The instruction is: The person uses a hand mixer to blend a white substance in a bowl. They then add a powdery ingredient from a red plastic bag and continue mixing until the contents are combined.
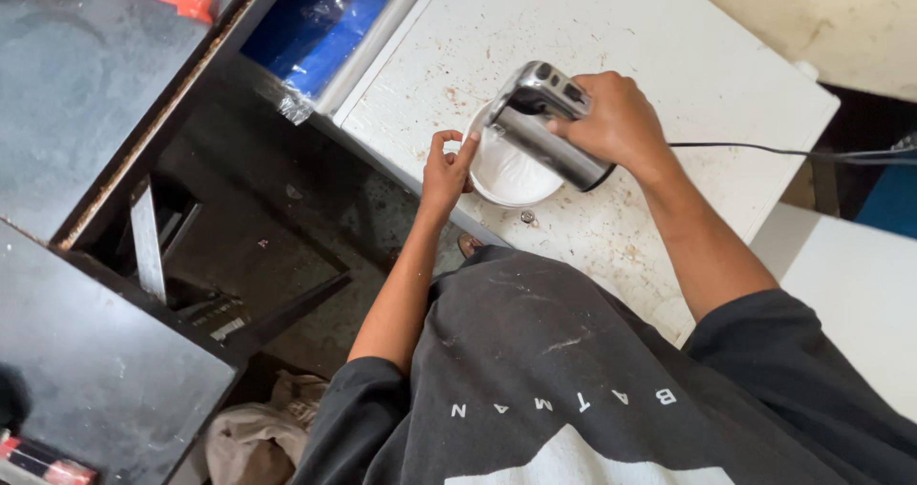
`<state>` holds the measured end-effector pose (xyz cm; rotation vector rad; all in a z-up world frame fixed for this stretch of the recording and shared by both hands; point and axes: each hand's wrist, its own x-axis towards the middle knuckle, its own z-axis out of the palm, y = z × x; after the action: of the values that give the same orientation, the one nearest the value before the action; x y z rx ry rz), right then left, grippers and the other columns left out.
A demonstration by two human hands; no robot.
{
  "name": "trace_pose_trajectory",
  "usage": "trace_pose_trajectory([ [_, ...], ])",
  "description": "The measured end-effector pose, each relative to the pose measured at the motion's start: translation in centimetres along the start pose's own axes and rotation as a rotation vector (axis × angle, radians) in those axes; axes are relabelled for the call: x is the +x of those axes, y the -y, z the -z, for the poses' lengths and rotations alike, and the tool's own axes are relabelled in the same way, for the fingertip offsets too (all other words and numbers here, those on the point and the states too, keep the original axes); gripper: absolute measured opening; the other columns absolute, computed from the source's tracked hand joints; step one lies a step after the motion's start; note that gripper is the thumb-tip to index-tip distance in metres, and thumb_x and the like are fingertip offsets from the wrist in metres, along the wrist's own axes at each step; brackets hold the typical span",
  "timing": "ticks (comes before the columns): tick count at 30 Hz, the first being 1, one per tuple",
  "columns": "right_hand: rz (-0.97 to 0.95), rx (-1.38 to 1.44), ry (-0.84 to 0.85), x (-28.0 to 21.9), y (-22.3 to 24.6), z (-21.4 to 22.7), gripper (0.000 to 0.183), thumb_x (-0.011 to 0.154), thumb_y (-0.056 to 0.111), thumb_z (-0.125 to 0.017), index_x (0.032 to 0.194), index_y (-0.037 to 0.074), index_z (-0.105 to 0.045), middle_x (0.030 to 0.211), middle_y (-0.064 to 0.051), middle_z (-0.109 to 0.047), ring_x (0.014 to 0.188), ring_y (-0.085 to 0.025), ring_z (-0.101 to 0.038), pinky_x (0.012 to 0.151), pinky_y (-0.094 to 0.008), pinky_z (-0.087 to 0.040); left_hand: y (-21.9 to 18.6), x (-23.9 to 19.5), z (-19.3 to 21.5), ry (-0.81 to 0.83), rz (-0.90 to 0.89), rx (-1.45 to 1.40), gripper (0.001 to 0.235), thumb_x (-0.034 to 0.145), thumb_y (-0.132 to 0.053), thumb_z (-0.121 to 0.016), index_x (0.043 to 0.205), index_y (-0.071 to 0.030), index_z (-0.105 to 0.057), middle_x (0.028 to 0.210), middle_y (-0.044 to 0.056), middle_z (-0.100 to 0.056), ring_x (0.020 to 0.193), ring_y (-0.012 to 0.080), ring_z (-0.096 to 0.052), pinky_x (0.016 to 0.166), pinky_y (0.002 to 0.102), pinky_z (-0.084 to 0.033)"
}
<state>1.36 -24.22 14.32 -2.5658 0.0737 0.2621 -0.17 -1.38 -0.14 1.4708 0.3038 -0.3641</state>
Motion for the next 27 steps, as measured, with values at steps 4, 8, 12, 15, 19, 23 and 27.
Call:
trace_pose_trajectory([
  [4, -0.080, 0.027, 0.191, 0.7, -1.2, 0.1, 0.035, 0.073, 0.026, -0.085, 0.102, 0.007, -0.076, 0.082, -0.014, -0.077, 0.070, -0.021, -0.075, 0.063, -0.034, -0.057, -0.1, -0.1, 0.0, 0.010, 0.030, 0.095, 0.041, 0.096, -0.046, -0.066, 0.116, -0.011, -0.057, 0.061, -0.003, -0.054, 0.050, 0.0061, -0.052, 0.044, 0.025, -0.043],
  [8, -0.055, -0.130, 0.247, 0.3, -2.0, 2.7, 0.037, 0.070, 0.028, -0.088, 0.097, 0.005, -0.078, 0.079, -0.016, -0.076, 0.065, -0.023, -0.073, 0.059, -0.035, -0.055, -0.5, -0.1, -0.2, 0.009, 0.022, 0.109, 0.042, 0.094, -0.046, -0.066, 0.116, -0.011, -0.056, 0.060, -0.002, -0.057, 0.050, 0.0066, -0.053, 0.044, 0.024, -0.044],
  [12, -0.062, -0.254, 0.120, -0.5, -1.6, 3.4, 0.031, 0.076, 0.025, -0.085, 0.101, 0.008, -0.078, 0.076, -0.016, -0.075, 0.058, -0.024, -0.071, 0.054, -0.037, -0.053, -0.3, -0.1, -0.2, 0.014, 0.031, 0.110, 0.042, 0.096, -0.045, -0.065, 0.116, -0.010, -0.057, 0.061, 0.000, -0.057, 0.050, 0.0073, -0.052, 0.044, 0.024, -0.041],
  [15, -0.022, -0.209, 0.041, -0.3, -1.0, 2.2, 0.031, 0.077, 0.028, -0.086, 0.099, 0.009, -0.077, 0.075, -0.013, -0.074, 0.059, -0.022, -0.069, 0.053, -0.037, -0.052, -0.1, 0.0, -0.3, 0.019, 0.014, 0.081, 0.042, 0.096, -0.045, -0.066, 0.118, -0.010, -0.057, 0.062, -0.001, -0.056, 0.052, 0.0063, -0.051, 0.045, 0.023, -0.041],
  [19, 0.032, -0.102, 0.042, 0.1, -1.3, 0.3, 0.030, 0.076, 0.026, -0.086, 0.096, 0.006, -0.077, 0.073, -0.013, -0.074, 0.060, -0.022, -0.069, 0.057, -0.037, -0.053, 0.1, 0.2, -0.4, 0.022, 0.032, 0.067, 0.043, 0.096, -0.044, -0.065, 0.120, -0.010, -0.056, 0.062, -0.001, -0.058, 0.051, 0.0064, -0.051, 0.044, 0.023, -0.041],
  [23, -0.016, 0.031, 0.156, 1.3, -3.4, 0.8, 0.031, 0.074, 0.029, -0.084, 0.095, 0.007, -0.075, 0.077, -0.012, -0.075, 0.065, -0.021, -0.072, 0.059, -0.038, -0.057, 0.3, 0.2, -0.2, 0.014, 0.024, 0.095, 0.044, 0.097, -0.045, -0.064, 0.121, -0.010, -0.057, 0.061, -0.001, -0.057, 0.050, 0.0069, -0.052, 0.044, 0.024, -0.042],
  [27, -0.078, -0.127, 0.163, 1.3, -5.2, 2.7, 0.038, 0.072, 0.030, -0.089, 0.097, 0.005, -0.077, 0.078, -0.018, -0.073, 0.065, -0.027, -0.072, 0.063, -0.043, -0.057, 0.4, 0.4, -0.3, -0.003, 0.016, 0.109, 0.046, 0.095, -0.045, -0.066, 0.122, -0.010, -0.056, 0.060, -0.001, -0.056, 0.050, 0.0069, -0.052, 0.043, 0.024, -0.042],
])
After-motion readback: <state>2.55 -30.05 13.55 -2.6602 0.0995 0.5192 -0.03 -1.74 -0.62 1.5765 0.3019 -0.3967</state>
